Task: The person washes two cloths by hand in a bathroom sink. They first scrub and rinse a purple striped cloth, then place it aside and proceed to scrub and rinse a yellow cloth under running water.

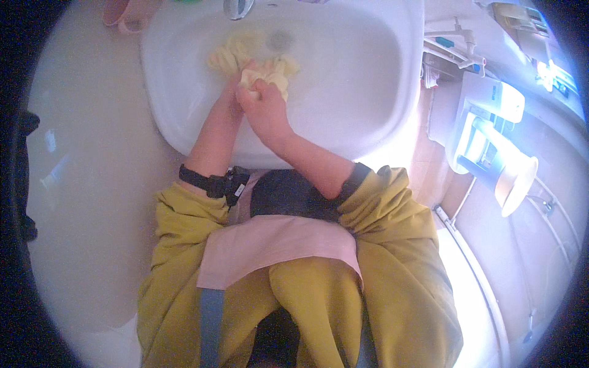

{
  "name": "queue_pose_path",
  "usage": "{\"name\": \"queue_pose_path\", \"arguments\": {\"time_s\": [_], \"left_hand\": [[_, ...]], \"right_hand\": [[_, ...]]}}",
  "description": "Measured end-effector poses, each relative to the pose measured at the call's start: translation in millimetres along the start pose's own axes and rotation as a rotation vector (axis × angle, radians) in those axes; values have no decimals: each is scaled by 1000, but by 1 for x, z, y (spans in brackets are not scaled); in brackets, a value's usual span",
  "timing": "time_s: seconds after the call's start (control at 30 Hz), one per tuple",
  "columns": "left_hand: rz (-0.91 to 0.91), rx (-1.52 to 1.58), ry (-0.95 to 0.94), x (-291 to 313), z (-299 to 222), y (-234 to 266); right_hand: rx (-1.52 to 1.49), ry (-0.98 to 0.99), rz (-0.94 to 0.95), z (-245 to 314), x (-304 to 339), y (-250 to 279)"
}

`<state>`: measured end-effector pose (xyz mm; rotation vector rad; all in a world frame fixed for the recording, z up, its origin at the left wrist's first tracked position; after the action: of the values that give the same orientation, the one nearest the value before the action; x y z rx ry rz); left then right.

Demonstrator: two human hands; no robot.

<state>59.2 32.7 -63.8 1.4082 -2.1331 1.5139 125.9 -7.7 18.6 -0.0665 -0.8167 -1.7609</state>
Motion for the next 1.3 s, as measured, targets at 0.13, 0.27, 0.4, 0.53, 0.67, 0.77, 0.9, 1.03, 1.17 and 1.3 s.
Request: {"name": "queue_pose_path", "arguments": {"time_s": [0.13,0.27,0.4,0.53,0.67,0.77,0.9,1.03,1.17,1.3], "left_hand": [[-295,344,30,16,3,-35],[-202,416,-35,1,5,-12],[-241,427,-95,5,-3,-4],[-208,297,-97,19,-21,-17],[-437,-156,25,38,-13,28],[-539,-197,55,43,2,44],[-519,-20,-67,33,6,61],[-512,142,110,30,20,44],[-333,471,125,8,25,19],[89,90,37,-13,3,21]], "right_hand": [[-70,-294,-55,-60,-70,17],[-496,-317,194,-38,-44,-6],[247,183,-101,9,-11,15],[286,204,-277,-40,-82,62],[458,267,-469,-53,-98,109],[768,174,-183,-49,-90,64],[985,439,119,-37,-77,30],[685,23,-219,-64,-84,49],[347,36,22,-30,-43,1],[167,106,50,41,20,15]]}}
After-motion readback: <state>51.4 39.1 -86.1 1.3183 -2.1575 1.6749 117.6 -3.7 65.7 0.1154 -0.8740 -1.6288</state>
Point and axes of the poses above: each hand's wrist, its own x-axis away from the middle knuckle, its own y-axis out of the back of the hand, z = x × y, the point moved 8 cm from there along -x, towards the middle knuckle, and after that the axes turned 11 degrees about x, right-handed, at the moved point
